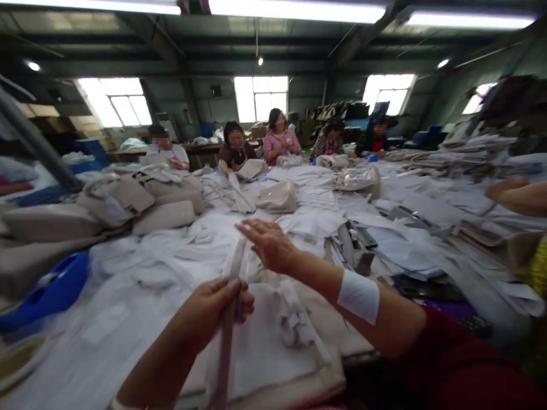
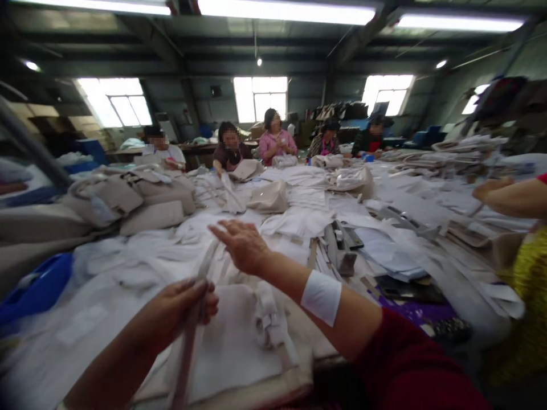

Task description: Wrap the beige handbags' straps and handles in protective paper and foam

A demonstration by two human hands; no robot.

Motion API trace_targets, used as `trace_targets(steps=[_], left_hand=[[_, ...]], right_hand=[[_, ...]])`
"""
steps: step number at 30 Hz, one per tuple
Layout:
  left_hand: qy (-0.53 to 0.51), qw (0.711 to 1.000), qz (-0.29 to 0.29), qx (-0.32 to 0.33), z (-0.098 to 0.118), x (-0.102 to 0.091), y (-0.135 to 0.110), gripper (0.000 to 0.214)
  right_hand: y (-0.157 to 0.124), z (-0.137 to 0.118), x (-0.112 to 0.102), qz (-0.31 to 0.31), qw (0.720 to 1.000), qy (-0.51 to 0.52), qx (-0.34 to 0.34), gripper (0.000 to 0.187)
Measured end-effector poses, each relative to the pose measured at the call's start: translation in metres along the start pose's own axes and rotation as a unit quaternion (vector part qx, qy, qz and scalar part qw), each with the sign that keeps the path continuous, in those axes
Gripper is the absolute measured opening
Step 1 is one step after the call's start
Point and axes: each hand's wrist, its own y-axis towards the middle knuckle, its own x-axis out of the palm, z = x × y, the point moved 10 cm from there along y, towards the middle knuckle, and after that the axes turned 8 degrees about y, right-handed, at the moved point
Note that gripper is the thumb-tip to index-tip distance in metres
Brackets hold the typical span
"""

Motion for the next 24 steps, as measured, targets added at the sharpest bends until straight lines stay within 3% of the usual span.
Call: trace_targets(steps=[3,6,9,13,15,22,24], left_hand=[[-0.052,0.993,0.092,0.057,0.03,-0.013,0.02,0.01],[-0.097,0.979,0.121,0.135,0.055,-0.018,0.039,0.012],[-0.118,0.967,0.149,0.171,0.066,-0.019,0.048,0.011],[-0.124,0.962,0.155,0.188,0.071,-0.016,0.048,0.012],[-0.135,0.962,0.152,0.183,0.069,-0.017,0.045,0.011],[-0.155,0.961,0.182,0.141,0.059,-0.032,0.014,0.01],[-0.135,0.964,0.167,0.156,0.061,-0.027,-0.001,0.01]], right_hand=[[-0.026,0.022,-0.012,0.091,0.977,0.137,0.133,0.045],[-0.064,0.029,0.022,0.015,0.905,0.319,0.28,0.034],[-0.099,0.007,0.061,-0.097,0.814,0.441,0.366,0.04],[-0.118,-0.017,0.082,-0.102,0.722,0.531,0.431,0.033],[-0.12,-0.024,0.085,-0.086,0.711,0.541,0.441,0.031],[-0.141,-0.058,0.089,-0.123,0.742,0.526,0.398,0.016],[-0.141,-0.064,0.08,-0.118,0.761,0.522,0.367,0.027]])
